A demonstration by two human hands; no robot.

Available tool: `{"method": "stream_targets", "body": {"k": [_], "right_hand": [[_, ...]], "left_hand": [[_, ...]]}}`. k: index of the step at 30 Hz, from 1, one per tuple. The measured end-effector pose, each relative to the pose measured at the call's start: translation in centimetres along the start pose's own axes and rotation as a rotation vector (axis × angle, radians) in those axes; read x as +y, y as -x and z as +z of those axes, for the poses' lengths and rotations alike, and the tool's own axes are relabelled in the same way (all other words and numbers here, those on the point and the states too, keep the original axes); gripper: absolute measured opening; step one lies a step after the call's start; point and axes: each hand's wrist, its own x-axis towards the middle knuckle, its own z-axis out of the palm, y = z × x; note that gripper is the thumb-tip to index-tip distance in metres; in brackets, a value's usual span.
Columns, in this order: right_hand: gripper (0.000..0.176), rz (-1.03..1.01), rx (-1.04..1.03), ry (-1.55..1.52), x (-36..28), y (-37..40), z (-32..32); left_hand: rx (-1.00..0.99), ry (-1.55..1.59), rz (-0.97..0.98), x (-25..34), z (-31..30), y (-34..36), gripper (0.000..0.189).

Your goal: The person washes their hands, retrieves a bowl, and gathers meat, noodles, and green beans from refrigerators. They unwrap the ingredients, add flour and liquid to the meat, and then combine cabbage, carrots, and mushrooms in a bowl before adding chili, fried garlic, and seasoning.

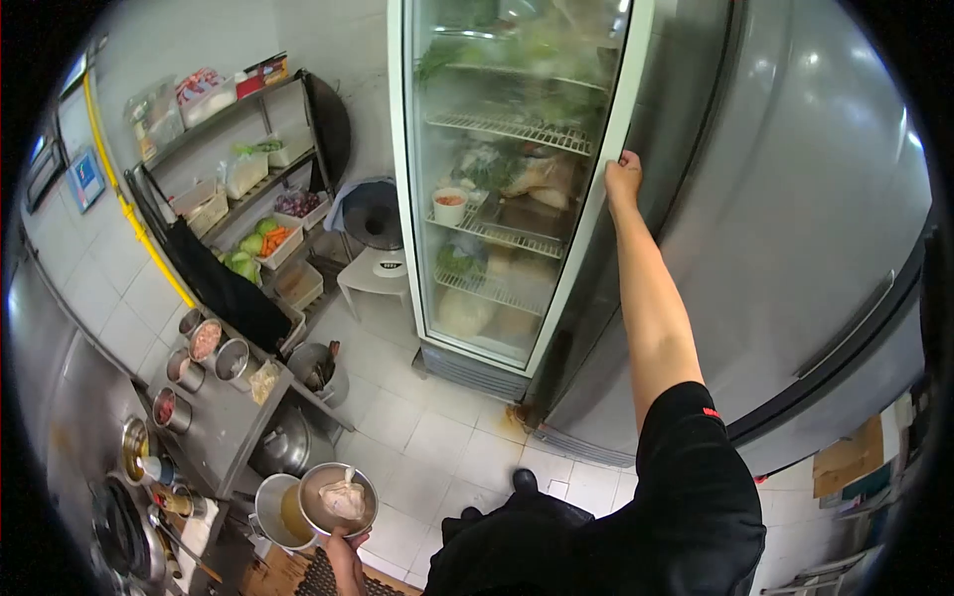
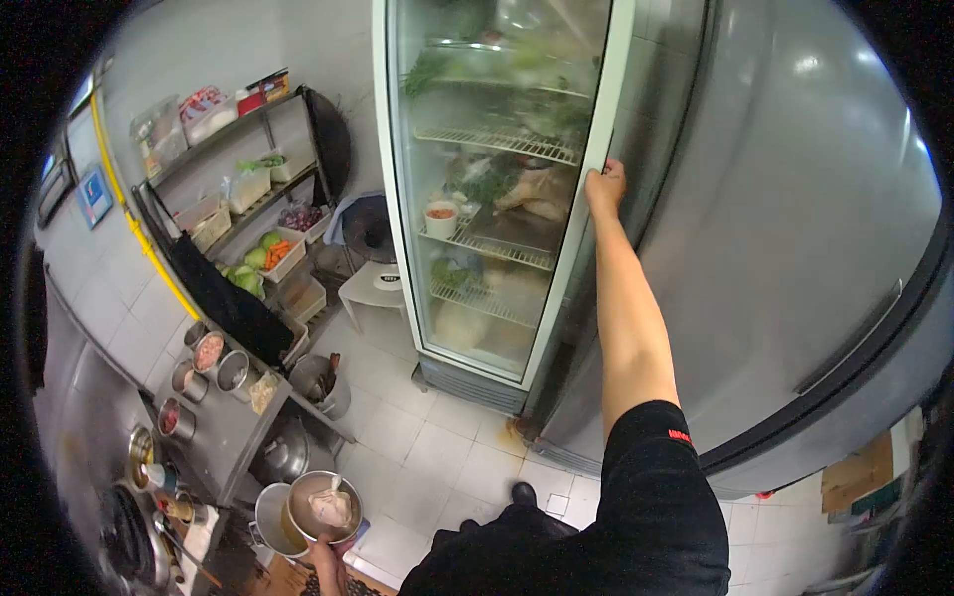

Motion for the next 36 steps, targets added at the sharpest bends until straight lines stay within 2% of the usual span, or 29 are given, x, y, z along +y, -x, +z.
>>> {"method": "stream_targets", "body": {"k": [1, 2, 3, 4, 5, 7, 9, 10, 12, 14, 16, 18, 20, 22, 23, 24, 26, 27, 28, 30, 31, 33, 34, 36], "right_hand": [[0.031, -0.032, 0.038, 0.013, 0.3, 0.7, -0.1], [0.030, 0.010, 0.043, -0.047, -2.7, 3.1, -1.5], [0.029, -0.083, 0.090, -0.018, -3.1, 4.9, -2.3], [0.027, -0.096, 0.080, -0.014, -6.8, 8.4, -4.3], [0.023, -0.172, 0.075, -0.088, -6.1, 10.2, -4.7], [0.013, -0.172, -0.060, -0.282, -11.9, 16.2, -7.8], [0.007, -0.028, -0.283, -0.611, -13.7, 20.0, -9.1], [0.010, -0.080, -0.281, -0.732, -14.4, 21.2, -8.4], [0.014, -0.137, -0.295, -0.751, -14.0, 21.4, -5.5], [0.014, 0.041, -0.445, -0.672, -12.3, 19.5, -1.7], [0.009, -0.016, -0.507, -0.481, -10.9, 16.7, 4.0], [0.013, -0.168, -0.567, -0.335, -9.0, 13.2, 9.3], [0.015, -0.418, -0.547, -0.110, -8.4, 9.0, 13.3], [0.022, -0.454, -0.499, 0.015, -8.3, 5.0, 17.5], [0.025, -0.538, -0.515, 0.125, -8.0, 2.6, 19.5], [0.029, -0.539, -0.505, 0.226, -7.8, 0.6, 21.7], [0.032, -0.486, -0.587, 0.358, -7.8, -3.7, 25.6], [0.034, -0.424, -0.622, 0.399, -7.7, -5.8, 27.8], [0.038, -0.383, -0.740, 0.576, -8.6, -8.1, 29.3], [0.054, -0.352, -0.723, 0.671, -6.4, -12.0, 34.4], [0.054, -0.354, -0.724, 0.678, -4.9, -13.7, 36.5], [0.075, -0.524, -0.714, 0.734, -2.8, -15.4, 39.2], [0.075, -0.526, -0.710, 0.736, -2.4, -15.5, 40.2], [0.088, -0.595, -0.494, 0.727, -3.1, -15.0, 41.8]], "left_hand": [[-0.021, 0.020, 0.010, 0.5, 0.8, -1.1, 0.068], [-0.043, 0.037, 0.020, 0.9, 1.8, -2.2, 0.066], [-0.043, 0.059, 0.009, 1.4, 3.6, -3.1, 0.063], [-0.073, 0.094, -0.064, 2.0, 5.3, -4.3, 0.056], [-0.087, 0.101, -0.076, 1.7, 6.8, -5.9, 0.053], [-0.105, 0.095, -0.083, 2.2, 10.3, -7.9, 0.050], [-0.216, 0.215, -0.084, 3.8, 15.0, -8.9, 0.045], [-0.221, 0.206, -0.077, 4.3, 16.9, -9.4, 0.045], [-0.271, 0.360, -0.090, 4.9, 20.1, -10.4, 0.046], [-0.326, 0.385, -0.066, 6.0, 22.5, -10.6, 0.046], [-0.250, 0.463, 0.075, 7.3, 25.1, -9.9, 0.043], [-0.262, 0.589, 0.169, 6.5, 24.5, -12.7, 0.040], [-0.171, 0.560, 0.260, 7.0, 24.4, -14.1, 0.038], [-0.038, 0.429, 0.499, 8.4, 23.6, -17.0, 0.041], [0.068, 0.452, 0.519, 10.6, 24.8, -16.6, 0.041], [0.297, 0.395, 0.455, 11.3, 23.6, -18.0, 0.038], [0.403, 0.424, 0.626, 11.8, 20.9, -22.2, 0.036], [0.395, 0.464, 0.650, 12.7, 20.4, -23.4, 0.036], [0.386, 0.502, 0.677, 13.7, 20.4, -23.8, 0.036], [0.470, 0.497, 0.659, 16.2, 21.9, -23.7, 0.038], [0.454, 0.406, 0.621, 16.6, 21.1, -24.6, 0.040], [0.484, 0.390, 0.617, 17.9, 20.7, -26.3, 0.040], [0.493, 0.389, 0.615, 18.3, 20.3, -27.0, 0.040], [0.520, 0.387, 0.616, 19.4, 19.8, -28.4, 0.040]]}}
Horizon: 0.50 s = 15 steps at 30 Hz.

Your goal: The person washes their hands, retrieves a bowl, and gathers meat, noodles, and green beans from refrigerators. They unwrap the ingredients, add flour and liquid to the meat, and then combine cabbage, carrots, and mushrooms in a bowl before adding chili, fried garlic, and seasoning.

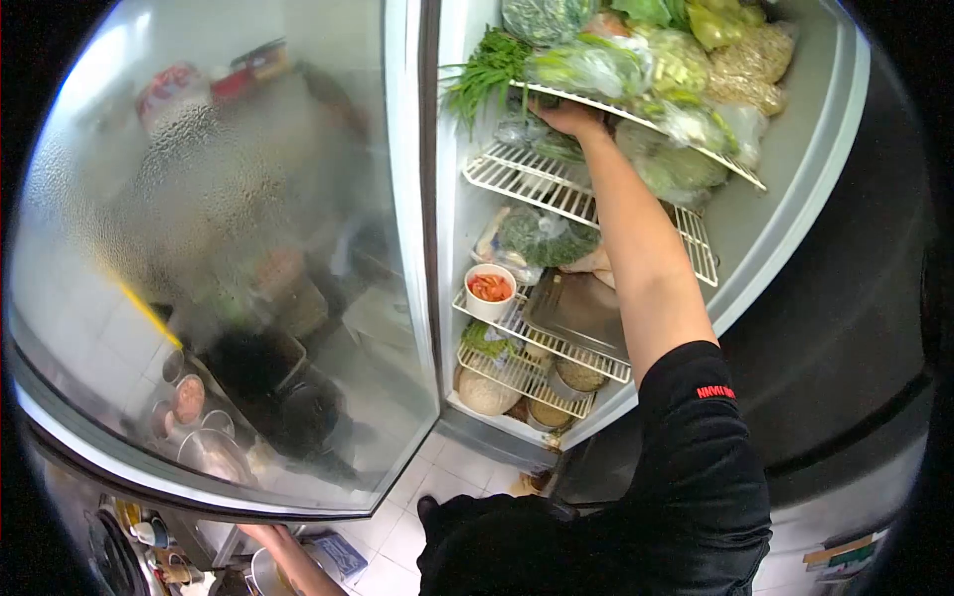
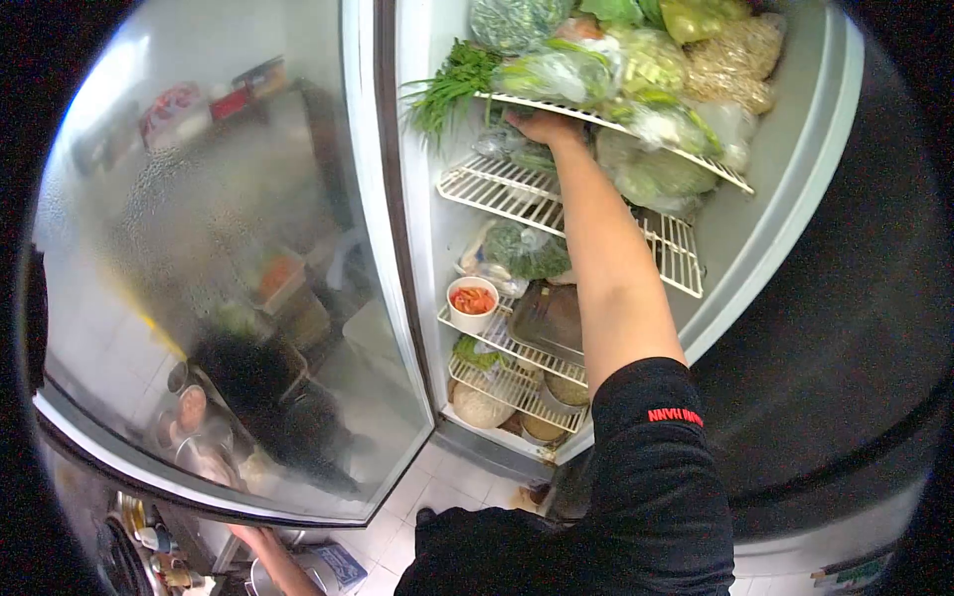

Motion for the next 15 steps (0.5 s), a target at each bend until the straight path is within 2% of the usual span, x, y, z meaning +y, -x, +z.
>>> {"method": "stream_targets", "body": {"k": [2, 4, 5, 6, 8, 10, 12, 13, 15], "right_hand": [[0.089, 0.049, -0.073, -0.009, -1.4, -0.5, 0.2], [0.086, 0.141, 0.095, 0.095, -3.1, 0.2, -0.5], [0.086, 0.070, 0.122, 0.101, -3.5, 0.9, -1.3], [0.086, 0.080, 0.117, 0.113, -2.7, 0.9, -0.6], [0.085, 0.037, 0.159, -0.132, -0.7, 1.0, 1.1], [0.082, 0.129, 0.070, -0.074, -1.6, 2.7, -1.7], [0.076, 0.143, -0.042, -0.210, -2.5, 4.9, -4.6], [0.066, 0.073, 0.123, -0.245, -3.2, 6.9, -5.9], [0.056, 0.135, 0.103, -0.389, -3.1, 9.3, -8.0]], "left_hand": [[0.007, -0.017, -0.009, 0.2, 0.6, -1.3, 0.040], [0.005, -0.023, -0.013, -0.1, 1.8, -2.5, 0.040], [0.005, -0.029, -0.016, -0.2, 1.9, -2.8, 0.040], [0.003, -0.044, -0.027, -0.2, 2.0, -3.1, 0.040], [-0.005, -0.054, -0.039, -0.5, 2.5, -4.2, 0.040], [-0.012, -0.061, -0.052, -0.8, 2.6, -4.7, 0.040], [-0.016, -0.070, -0.060, -1.0, 2.4, -5.0, 0.039], [-0.018, -0.080, -0.062, -1.0, 2.1, -4.9, 0.039], [-0.025, -0.090, -0.057, -1.0, 2.0, -4.7, 0.039]]}}
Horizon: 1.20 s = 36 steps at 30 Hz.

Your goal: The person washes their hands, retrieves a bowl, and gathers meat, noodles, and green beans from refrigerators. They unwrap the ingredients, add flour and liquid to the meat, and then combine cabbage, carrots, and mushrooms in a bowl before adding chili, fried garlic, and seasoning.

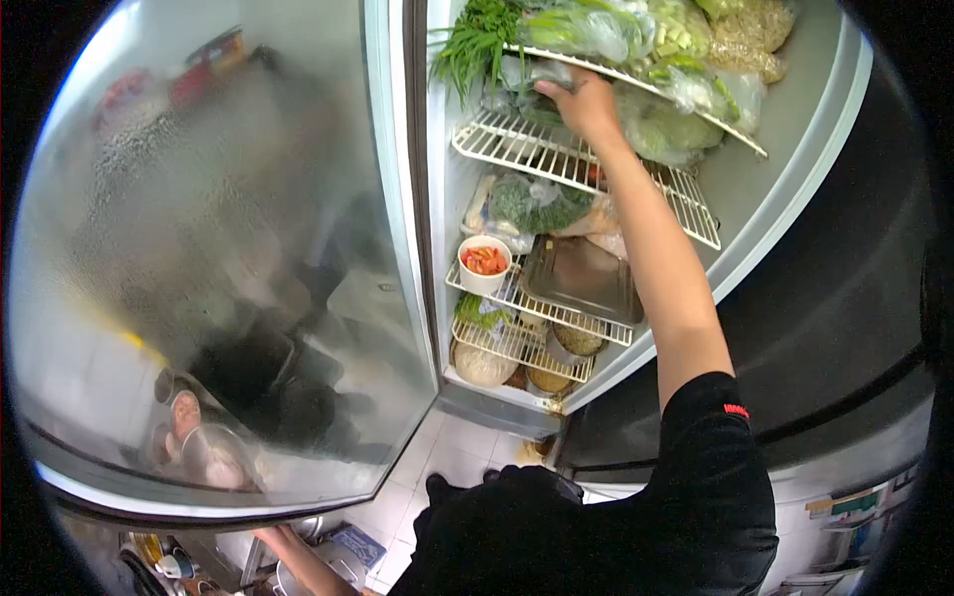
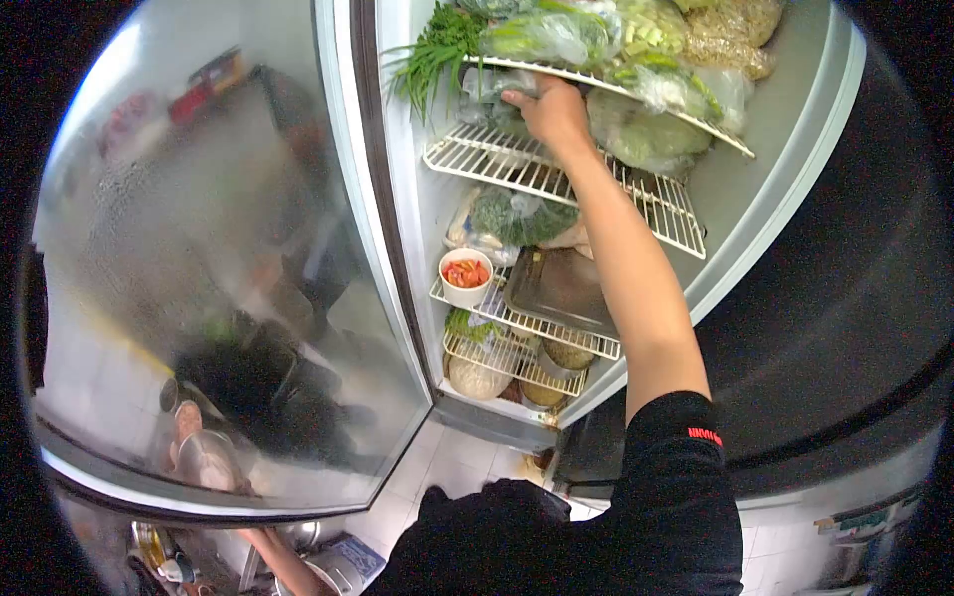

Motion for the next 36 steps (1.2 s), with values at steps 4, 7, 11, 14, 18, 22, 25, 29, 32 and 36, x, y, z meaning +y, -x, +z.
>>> {"method": "stream_targets", "body": {"k": [4, 7, 11, 14, 18, 22, 25, 29, 32, 36], "right_hand": [[0.043, -0.069, 0.054, -0.486, -1.9, 7.9, -6.1], [0.036, 0.013, 0.197, -0.675, -2.6, 14.4, -9.1], [0.035, 0.186, 0.080, -1.743, -4.2, 21.3, -7.1], [0.035, 0.634, -0.306, -1.989, -8.1, 27.4, -2.8], [0.060, 0.245, -1.149, -1.583, -15.6, 38.2, -0.5], [0.075, 0.013, -1.389, -1.247, -18.1, 47.4, -2.3], [0.088, 0.021, -1.391, -1.173, -16.5, 53.9, -1.2], [0.096, 0.068, -1.394, -1.081, -15.5, 58.7, -3.5], [0.098, 0.113, -1.417, -0.957, -14.4, 62.2, -4.3], [0.103, 0.239, -1.222, -0.871, -13.5, 68.1, -3.5]], "left_hand": [[-0.024, 0.019, 0.009, -0.1, -0.5, 0.6, 0.039], [-0.030, 0.043, 0.020, -0.4, -1.0, 0.9, 0.039], [-0.016, 0.083, 0.025, -0.8, -2.8, 2.0, 0.039], [0.005, 0.125, 0.005, -1.9, -5.0, 3.8, 0.039], [-0.024, 0.104, -0.095, -4.7, -11.0, 4.6, 0.014], [-0.029, 0.226, -0.188, -4.6, -15.6, 11.8, 0.026], [0.027, 0.231, -0.213, -6.1, -22.9, 17.5, 0.048], [0.013, 0.022, -0.260, -2.0, -32.9, 29.0, 0.061], [0.048, 0.011, -0.410, -4.1, -45.0, 36.7, 0.065], [0.316, -0.042, -0.396, -3.1, -53.7, 49.7, 0.067]]}}
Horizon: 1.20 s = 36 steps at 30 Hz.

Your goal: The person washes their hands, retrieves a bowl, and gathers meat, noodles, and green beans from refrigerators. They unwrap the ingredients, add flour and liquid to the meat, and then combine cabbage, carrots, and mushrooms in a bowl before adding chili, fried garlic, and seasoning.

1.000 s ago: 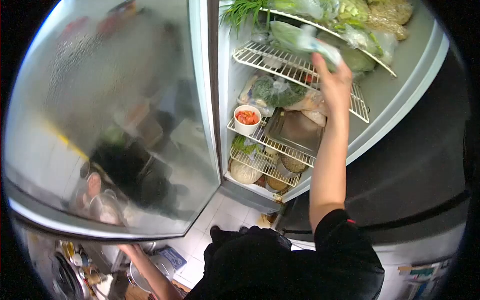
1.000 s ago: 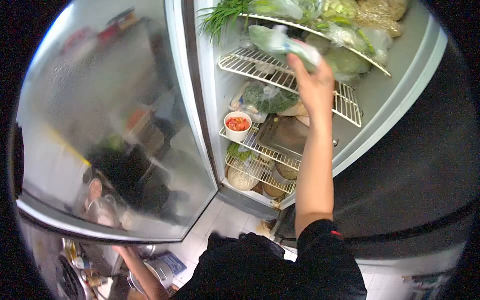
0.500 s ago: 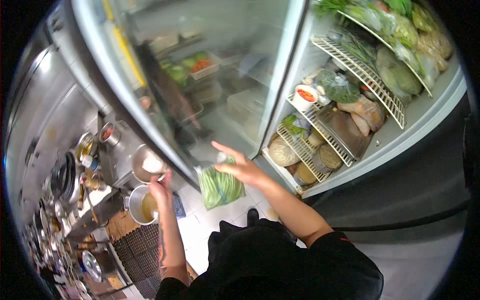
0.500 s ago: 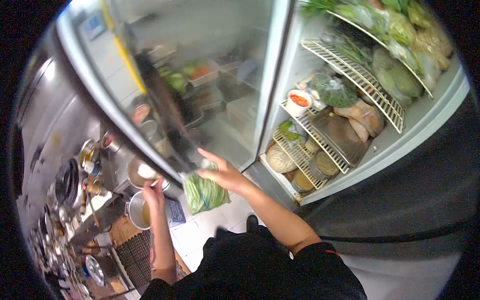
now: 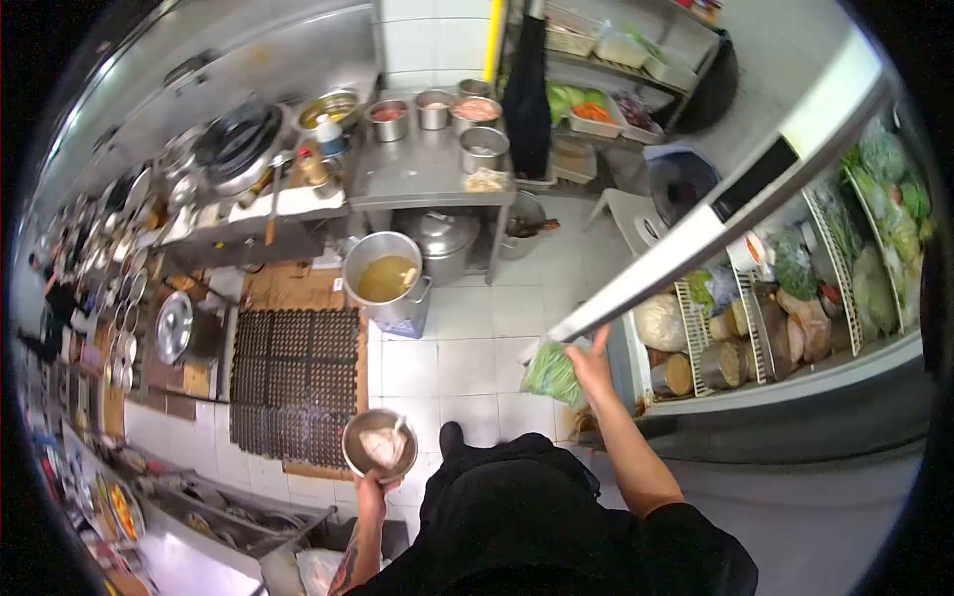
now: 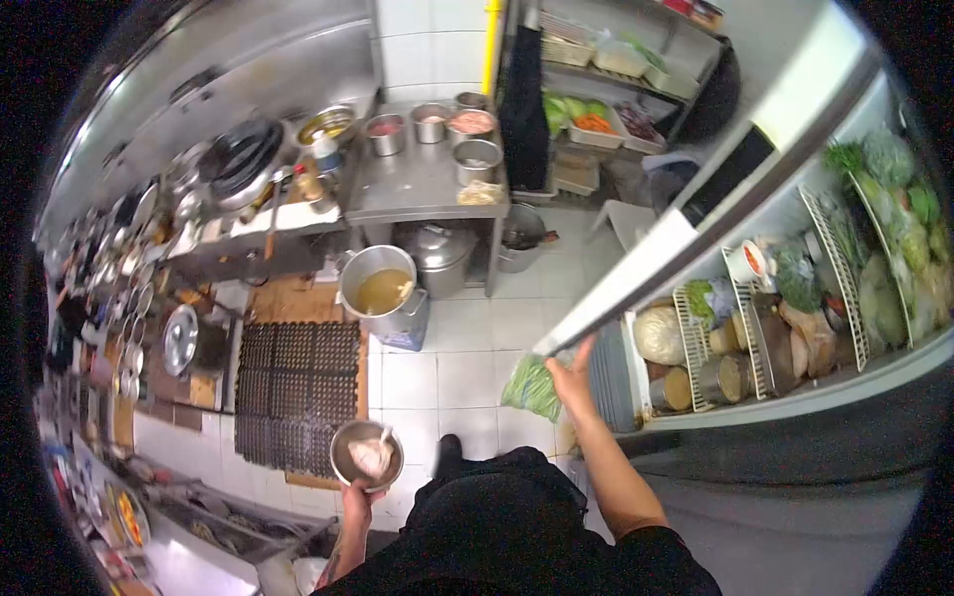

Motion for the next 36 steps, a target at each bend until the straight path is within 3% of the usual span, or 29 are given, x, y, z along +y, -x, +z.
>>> {"method": "stream_targets", "body": {"k": [1, 3, 7, 9, 11, 14, 18, 21, 23, 24, 27, 30, 31, 33, 36], "right_hand": [[0.103, -0.016, -0.037, 0.005, 0.6, 0.1, 0.4], [0.103, 0.022, 0.113, -0.159, 1.6, 0.4, 0.3], [0.102, -0.018, 0.262, -0.187, 3.4, 0.8, -0.7], [0.106, -0.021, 0.228, -0.385, 6.0, -0.9, -0.9], [0.105, -0.093, 0.211, -0.435, 2.5, 1.6, -0.7], [0.104, 0.045, 0.177, -0.485, -0.3, 2.9, -1.6], [0.104, 0.101, 0.262, -0.550, -1.0, 0.9, -1.2], [0.088, 0.175, 0.352, -0.484, -3.0, 0.7, -1.0], [0.083, -0.067, 0.083, -0.471, -1.2, -0.3, -1.8], [0.083, 0.054, -0.108, -0.436, -1.5, 0.7, -3.1], [0.049, 0.045, -0.517, -0.401, -0.4, 4.6, -5.2], [0.037, -0.053, -0.679, -0.017, -4.6, 19.7, -1.6], [0.034, -0.178, -0.686, 0.188, -3.2, 22.9, -0.4], [0.034, -0.330, -0.865, 0.201, -2.8, 30.5, 1.9], [0.037, -0.359, -0.862, 0.181, -3.0, 38.6, 5.2]], "left_hand": [[0.020, 0.076, -0.032, -1.2, -2.6, 2.0, 0.065], [0.142, 0.137, 0.012, -3.8, -6.6, 6.3, 0.068], [0.494, 0.308, 0.109, -10.7, -10.2, 15.0, 0.057], [0.567, 0.391, 0.150, -14.2, -11.6, 19.1, 0.054], [0.537, 0.504, 0.178, -14.7, -11.5, 24.3, 0.055], [0.590, 0.467, 0.168, -12.6, -11.1, 31.2, 0.055], [0.485, 0.432, 0.118, -16.4, -16.0, 32.8, 0.056], [0.447, 0.465, 0.147, -15.0, -15.7, 33.6, 0.060], [0.392, 0.472, 0.133, -15.9, -16.3, 33.2, 0.061], [0.356, 0.450, 0.093, -16.0, -17.1, 33.1, 0.057], [0.240, 0.367, 0.102, -15.9, -18.5, 32.1, 0.056], [0.126, 0.263, 0.089, -12.5, -17.2, 31.3, 0.062], [0.101, 0.193, 0.095, -11.9, -16.7, 30.8, 0.065], [0.027, 0.134, 0.073, -11.2, -15.6, 29.6, 0.068], [-0.084, 0.079, 0.067, -10.6, -13.4, 28.6, 0.068]]}}
